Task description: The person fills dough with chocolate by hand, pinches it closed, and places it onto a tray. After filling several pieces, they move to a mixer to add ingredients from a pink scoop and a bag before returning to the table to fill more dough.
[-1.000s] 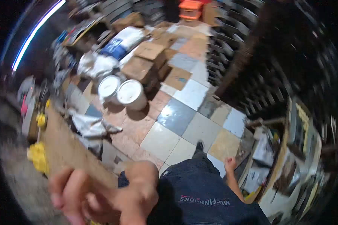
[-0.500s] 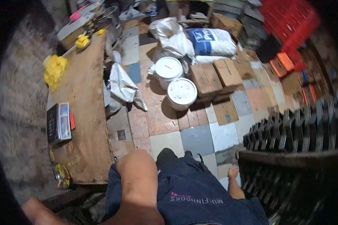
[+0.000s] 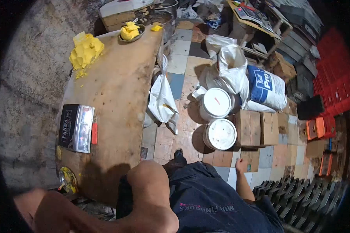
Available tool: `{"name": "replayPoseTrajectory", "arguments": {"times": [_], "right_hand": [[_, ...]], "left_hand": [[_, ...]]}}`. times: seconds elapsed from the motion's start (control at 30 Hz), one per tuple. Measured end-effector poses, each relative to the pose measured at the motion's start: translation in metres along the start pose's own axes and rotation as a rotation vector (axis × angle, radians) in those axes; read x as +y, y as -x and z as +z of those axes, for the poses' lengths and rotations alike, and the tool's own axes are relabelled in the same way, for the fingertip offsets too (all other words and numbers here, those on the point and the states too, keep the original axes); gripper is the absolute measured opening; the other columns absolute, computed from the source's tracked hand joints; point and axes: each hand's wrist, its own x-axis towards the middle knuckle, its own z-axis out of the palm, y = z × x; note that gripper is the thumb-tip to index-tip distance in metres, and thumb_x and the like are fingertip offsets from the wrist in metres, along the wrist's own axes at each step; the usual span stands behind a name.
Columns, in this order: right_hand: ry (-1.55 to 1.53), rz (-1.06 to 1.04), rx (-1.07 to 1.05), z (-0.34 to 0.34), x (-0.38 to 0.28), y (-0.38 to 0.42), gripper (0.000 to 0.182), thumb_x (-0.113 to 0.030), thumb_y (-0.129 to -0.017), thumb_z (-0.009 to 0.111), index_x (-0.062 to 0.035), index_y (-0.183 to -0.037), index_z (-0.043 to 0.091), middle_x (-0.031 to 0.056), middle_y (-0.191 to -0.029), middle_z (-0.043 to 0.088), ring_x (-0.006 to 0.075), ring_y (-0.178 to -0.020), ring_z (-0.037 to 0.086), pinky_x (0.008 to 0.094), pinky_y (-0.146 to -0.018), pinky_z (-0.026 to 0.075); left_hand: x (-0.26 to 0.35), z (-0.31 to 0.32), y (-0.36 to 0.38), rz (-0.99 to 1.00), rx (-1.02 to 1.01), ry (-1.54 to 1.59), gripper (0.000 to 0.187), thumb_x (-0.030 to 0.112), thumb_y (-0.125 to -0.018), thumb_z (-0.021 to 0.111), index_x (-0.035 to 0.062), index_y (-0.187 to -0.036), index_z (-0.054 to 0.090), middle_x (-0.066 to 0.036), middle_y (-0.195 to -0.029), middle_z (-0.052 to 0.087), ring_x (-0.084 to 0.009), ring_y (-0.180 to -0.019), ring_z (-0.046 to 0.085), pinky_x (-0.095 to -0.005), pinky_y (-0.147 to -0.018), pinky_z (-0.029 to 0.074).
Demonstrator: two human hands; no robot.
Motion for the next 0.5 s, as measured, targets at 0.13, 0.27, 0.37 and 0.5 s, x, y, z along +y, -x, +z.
{"name": "replayPoseTrajectory", "arguments": {"times": [0.13, 0.27, 0.37, 0.5], "right_hand": [[-0.013, 0.011, 0.006, 0.06, -0.018, -0.017, 0.035, -0.03, -0.076, 0.058, 0.0044, -0.07, 0.06, 0.025, -0.069, 0.062, 0.0348, -0.067, 0.064, 0.0429, -0.065, 0.049], [-0.162, 0.196, -0.035, 0.078, -0.015, -0.065, 0.037, -0.03, -0.076, 0.058, 0.006, -0.071, 0.06, 0.0218, -0.067, 0.063, 0.033, -0.063, 0.063, 0.0428, -0.059, 0.049], [-0.326, 0.408, -0.097, 0.068, -0.05, -0.111, 0.04, -0.032, -0.077, 0.057, 0.0078, -0.074, 0.061, 0.0193, -0.068, 0.063, 0.0319, -0.059, 0.062, 0.0427, -0.055, 0.05], [-0.238, 0.467, -0.231, 0.048, -0.113, -0.203, 0.05, -0.037, -0.079, 0.053, 0.0121, -0.087, 0.061, 0.0215, -0.075, 0.064, 0.0316, -0.06, 0.064, 0.0429, -0.055, 0.052]], "left_hand": [[-0.004, -0.076, -0.044, -0.06, 0.039, 0.028, 0.037, 0.016, -0.08, 0.063, 0.0028, -0.111, 0.048, -0.015, -0.117, 0.045, -0.026, -0.113, 0.039, -0.0379, -0.082, 0.054], [-0.033, -0.154, -0.091, -0.167, 0.054, 0.123, 0.035, 0.012, -0.08, 0.064, 0.0025, -0.11, 0.048, -0.016, -0.117, 0.045, -0.0263, -0.113, 0.039, -0.037, -0.081, 0.056], [-0.059, -0.211, -0.131, -0.321, 0.123, 0.303, 0.034, 0.009, -0.08, 0.064, 0.0022, -0.109, 0.049, -0.017, -0.117, 0.045, -0.0265, -0.113, 0.039, -0.0364, -0.081, 0.057], [-0.098, -0.278, -0.199, -0.33, 0.176, 0.312, 0.032, 0.014, -0.079, 0.062, 0.0029, -0.107, 0.051, -0.019, -0.114, 0.048, -0.0282, -0.106, 0.046, -0.0343, -0.079, 0.055]]}}
